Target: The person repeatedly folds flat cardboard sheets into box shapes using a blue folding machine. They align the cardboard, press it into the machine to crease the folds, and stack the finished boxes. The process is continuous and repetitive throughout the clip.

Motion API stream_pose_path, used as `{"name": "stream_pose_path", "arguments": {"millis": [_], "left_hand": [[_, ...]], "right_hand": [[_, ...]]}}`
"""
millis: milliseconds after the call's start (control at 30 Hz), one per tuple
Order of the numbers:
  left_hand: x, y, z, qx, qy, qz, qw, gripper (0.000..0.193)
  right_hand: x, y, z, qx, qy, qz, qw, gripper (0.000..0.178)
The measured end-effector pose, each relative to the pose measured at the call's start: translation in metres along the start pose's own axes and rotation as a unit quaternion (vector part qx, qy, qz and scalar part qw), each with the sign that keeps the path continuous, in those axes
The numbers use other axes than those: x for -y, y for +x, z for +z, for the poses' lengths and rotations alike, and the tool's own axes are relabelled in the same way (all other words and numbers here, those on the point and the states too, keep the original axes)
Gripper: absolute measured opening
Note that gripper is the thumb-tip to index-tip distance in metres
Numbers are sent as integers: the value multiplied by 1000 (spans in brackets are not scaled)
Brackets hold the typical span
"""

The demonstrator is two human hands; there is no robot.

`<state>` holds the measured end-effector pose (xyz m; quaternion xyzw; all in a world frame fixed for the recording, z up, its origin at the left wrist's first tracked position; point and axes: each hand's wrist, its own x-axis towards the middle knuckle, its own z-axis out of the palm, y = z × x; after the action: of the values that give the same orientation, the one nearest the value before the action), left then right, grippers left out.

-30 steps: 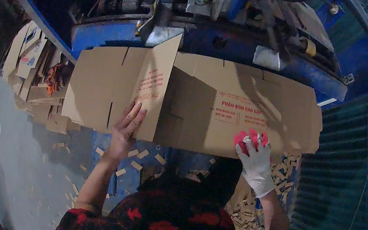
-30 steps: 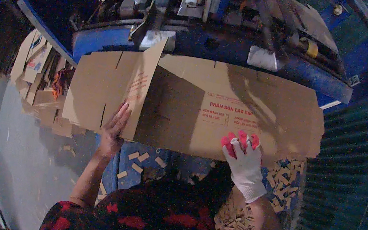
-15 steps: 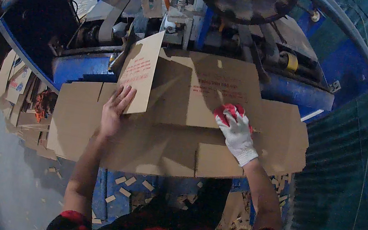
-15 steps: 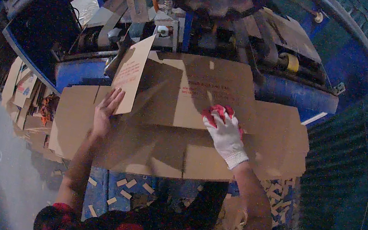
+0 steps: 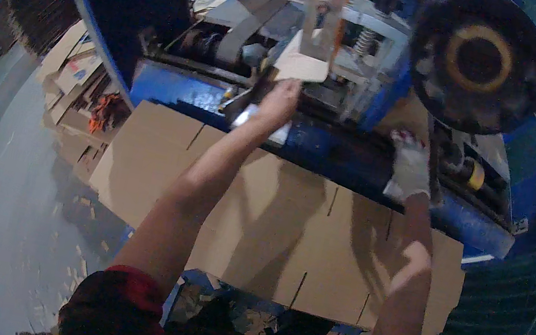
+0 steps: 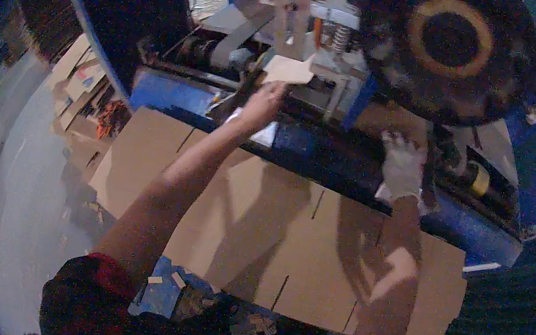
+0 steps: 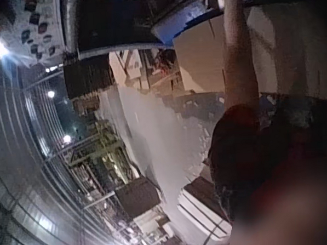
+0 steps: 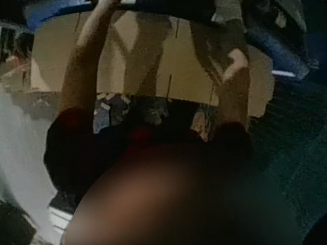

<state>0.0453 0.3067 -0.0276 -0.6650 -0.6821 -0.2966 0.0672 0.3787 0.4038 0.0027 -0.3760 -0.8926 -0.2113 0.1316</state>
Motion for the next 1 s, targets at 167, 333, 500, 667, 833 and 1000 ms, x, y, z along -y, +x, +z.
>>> {"name": "stream_pose_path", "arguments": {"millis": [167,333,500,667,833,1000], "left_hand": [[11,-131,-62,11,-28,93,995,48],[87,-306,-165,62,310,-315,895,60],[117,-384,-211,109,-14,-363,925,73],[130,-394,-218,72,209,-335,916,67],[116,-371,-233,102,236,-371,892,71],[67,-356,-250,-105,-67,-297,947,58]], "right_hand": [[-1,-97,-45,-19,201,106,974,60],[54,-274,-93,57,111,278,952,57],[98,-359,-132,119,4,269,956,64],[100,-428,-129,-147,10,656,740,67],[80,-453,-112,-245,526,670,463,56],[107,-399,-162,-310,228,593,708,66]]}}
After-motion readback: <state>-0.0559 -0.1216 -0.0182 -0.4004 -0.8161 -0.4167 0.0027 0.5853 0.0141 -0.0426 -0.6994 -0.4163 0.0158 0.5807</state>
